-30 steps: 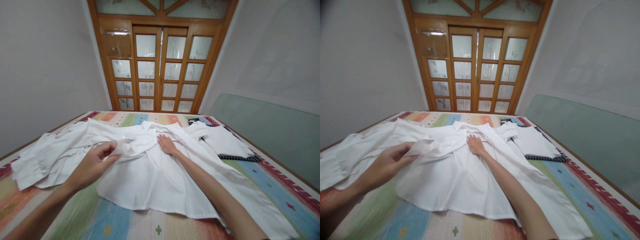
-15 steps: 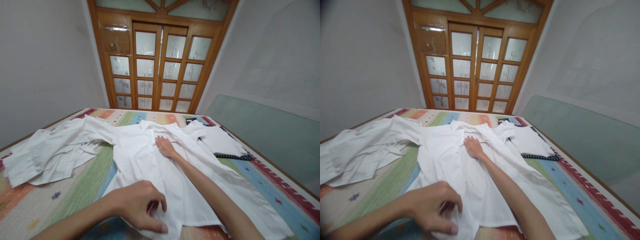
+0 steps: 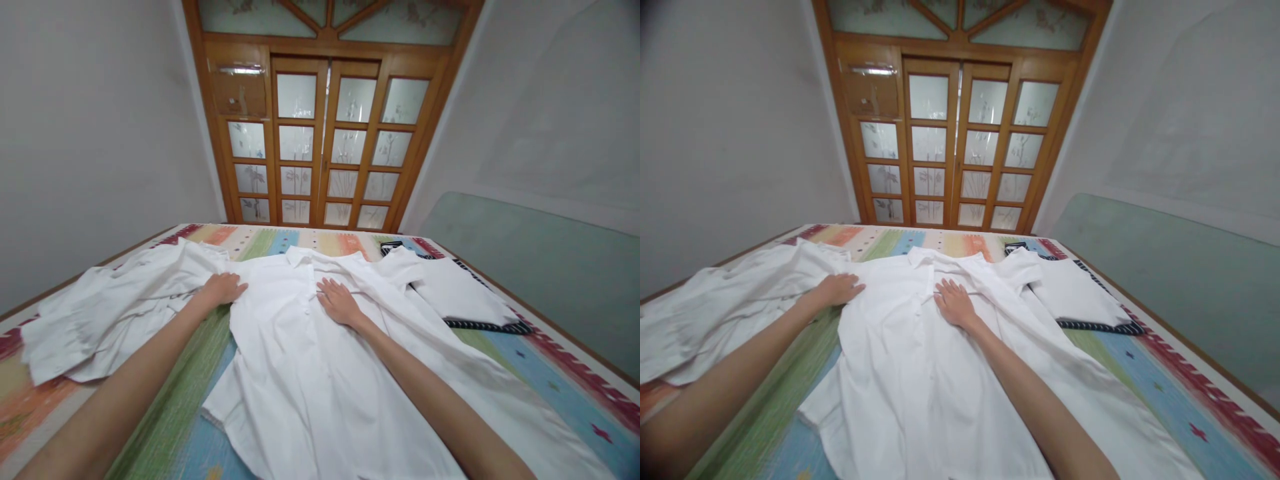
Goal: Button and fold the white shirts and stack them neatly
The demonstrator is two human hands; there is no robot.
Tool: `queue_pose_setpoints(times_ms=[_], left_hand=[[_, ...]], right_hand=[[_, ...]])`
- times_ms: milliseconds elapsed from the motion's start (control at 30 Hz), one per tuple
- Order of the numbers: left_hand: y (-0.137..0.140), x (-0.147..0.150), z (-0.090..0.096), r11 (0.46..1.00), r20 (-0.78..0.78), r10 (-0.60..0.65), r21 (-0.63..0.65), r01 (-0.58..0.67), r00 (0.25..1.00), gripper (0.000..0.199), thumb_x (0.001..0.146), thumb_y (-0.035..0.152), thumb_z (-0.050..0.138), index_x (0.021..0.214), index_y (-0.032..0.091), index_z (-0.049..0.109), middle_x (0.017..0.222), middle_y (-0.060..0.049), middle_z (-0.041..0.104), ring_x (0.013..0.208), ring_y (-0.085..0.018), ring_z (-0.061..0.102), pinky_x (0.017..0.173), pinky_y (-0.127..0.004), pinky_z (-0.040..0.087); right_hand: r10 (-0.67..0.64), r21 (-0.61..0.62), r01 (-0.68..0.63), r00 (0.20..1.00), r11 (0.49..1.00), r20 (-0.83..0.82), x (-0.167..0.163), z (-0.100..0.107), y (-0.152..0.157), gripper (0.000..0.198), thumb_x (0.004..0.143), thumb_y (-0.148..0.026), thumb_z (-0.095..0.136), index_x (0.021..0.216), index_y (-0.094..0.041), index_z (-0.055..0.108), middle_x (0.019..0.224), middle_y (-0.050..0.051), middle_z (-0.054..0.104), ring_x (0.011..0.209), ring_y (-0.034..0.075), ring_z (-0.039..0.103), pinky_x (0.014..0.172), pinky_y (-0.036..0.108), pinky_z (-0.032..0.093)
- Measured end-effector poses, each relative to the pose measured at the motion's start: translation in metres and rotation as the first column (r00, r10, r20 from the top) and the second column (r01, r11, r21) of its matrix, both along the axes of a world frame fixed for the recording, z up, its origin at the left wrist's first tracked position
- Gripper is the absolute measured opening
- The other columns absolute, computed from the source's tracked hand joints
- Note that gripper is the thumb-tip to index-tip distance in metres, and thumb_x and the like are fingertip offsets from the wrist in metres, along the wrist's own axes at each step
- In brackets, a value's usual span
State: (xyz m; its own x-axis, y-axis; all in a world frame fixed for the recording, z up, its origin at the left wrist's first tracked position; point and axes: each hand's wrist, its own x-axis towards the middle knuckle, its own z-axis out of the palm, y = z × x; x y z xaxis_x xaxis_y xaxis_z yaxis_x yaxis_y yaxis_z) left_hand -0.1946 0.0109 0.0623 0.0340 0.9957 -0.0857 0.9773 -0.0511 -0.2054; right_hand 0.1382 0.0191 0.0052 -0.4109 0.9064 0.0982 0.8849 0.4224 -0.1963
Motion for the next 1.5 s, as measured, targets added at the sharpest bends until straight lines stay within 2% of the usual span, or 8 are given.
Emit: queue_pose_setpoints(times_ms=[300, 533, 733, 900, 1133, 1300, 1367, 1500], left_hand=[[0.024, 0.0, -0.018, 0.986, 0.037, -0.008, 0.169, 0.001, 0.999, 0.048, 0.096, 0.037, 0.031, 0.111, 0.008, 0.065, 0.118, -0.02, 0.067, 0.121, -0.031, 0.054, 0.099, -0.044, 0.041], [0.03, 0.012, -0.032, 0.875, 0.003, -0.075, 0.479, 0.064, 0.997, 0.039, 0.09, 0.028, 0.038, 0.091, 0.01, 0.072, 0.098, -0.021, 0.071, 0.119, -0.039, 0.053, 0.098, -0.055, 0.036], [0.022, 0.02, -0.028, 0.838, -0.008, -0.094, 0.539, 0.084, 0.996, 0.035, 0.089, 0.017, 0.036, 0.086, 0.008, 0.071, 0.084, -0.021, 0.068, 0.097, -0.033, 0.06, 0.082, -0.044, 0.042], [0.013, 0.022, -0.031, 0.818, 0.013, -0.082, 0.572, 0.06, 0.997, 0.034, 0.09, 0.014, 0.035, 0.093, 0.008, 0.068, 0.093, -0.021, 0.065, 0.096, -0.031, 0.058, 0.074, -0.039, 0.042], [-0.013, 0.026, -0.035, 0.884, 0.112, -0.021, 0.465, -0.034, 0.994, 0.035, 0.093, 0.02, 0.034, 0.094, 0.008, 0.067, 0.094, -0.02, 0.067, 0.098, -0.031, 0.061, 0.081, -0.038, 0.045], [-0.073, 0.031, -0.045, 0.944, 0.268, -0.137, 0.328, 0.044, 0.954, 0.041, 0.09, 0.017, 0.037, 0.124, 0.009, 0.059, 0.136, -0.02, 0.056, 0.129, -0.028, 0.049, 0.105, -0.04, 0.039], [-0.104, 0.033, -0.045, 0.972, 0.427, -0.153, 0.229, 0.057, 0.891, 0.045, 0.093, 0.026, 0.034, 0.13, 0.011, 0.056, 0.141, -0.018, 0.053, 0.135, -0.029, 0.044, 0.11, -0.046, 0.034], [-0.154, 0.039, -0.03, 0.99, 0.781, -0.124, 0.053, 0.133, 0.612, 0.047, 0.097, 0.046, 0.03, 0.114, 0.021, 0.066, 0.124, -0.008, 0.066, 0.118, -0.024, 0.058, 0.101, -0.039, 0.044]], right_hand=[[0.007, 0.019, -0.008, 0.999, 1.0, 0.042, 0.005, -0.002, 0.027, 0.053, 0.101, -0.044, 0.021, 0.149, -0.026, 0.039, 0.159, 0.003, 0.027, 0.147, 0.023, 0.021, 0.117, 0.046, 0.019], [-0.059, -0.027, 0.061, 0.995, 0.998, 0.079, -0.001, -0.001, 0.061, 0.055, 0.102, -0.045, 0.02, 0.152, -0.026, 0.032, 0.161, 0.003, 0.022, 0.148, 0.023, 0.018, 0.117, 0.045, 0.016], [-0.089, -0.03, 0.092, 0.992, 0.995, 0.085, -0.004, 0.002, 0.075, 0.055, 0.102, -0.044, 0.019, 0.152, -0.025, 0.031, 0.161, 0.005, 0.021, 0.148, 0.024, 0.018, 0.117, 0.046, 0.016], [-0.084, -0.012, 0.086, 0.993, 0.996, 0.086, -0.003, 0.001, 0.073, 0.055, 0.102, -0.042, 0.019, 0.152, -0.022, 0.032, 0.16, 0.005, 0.024, 0.148, 0.025, 0.019, 0.117, 0.045, 0.016], [-0.092, -0.008, 0.094, 0.986, 0.996, 0.141, -0.005, 0.001, 0.072, 0.056, 0.102, -0.042, 0.017, 0.153, -0.023, 0.029, 0.161, 0.005, 0.021, 0.148, 0.023, 0.018, 0.117, 0.044, 0.016], [-0.096, -0.009, 0.098, 0.986, 0.995, 0.136, -0.005, 0.001, 0.072, 0.057, 0.101, -0.042, 0.017, 0.153, -0.022, 0.029, 0.161, 0.005, 0.022, 0.148, 0.024, 0.018, 0.117, 0.045, 0.016], [-0.098, -0.011, 0.1, 0.986, 0.995, 0.135, -0.005, 0.001, 0.072, 0.056, 0.101, -0.042, 0.017, 0.153, -0.023, 0.029, 0.161, 0.005, 0.022, 0.148, 0.024, 0.018, 0.117, 0.045, 0.016], [-0.102, -0.008, 0.104, 0.985, 0.995, 0.138, -0.005, 0.001, 0.072, 0.056, 0.101, -0.042, 0.017, 0.153, -0.024, 0.028, 0.161, 0.004, 0.022, 0.148, 0.024, 0.019, 0.117, 0.045, 0.016]])
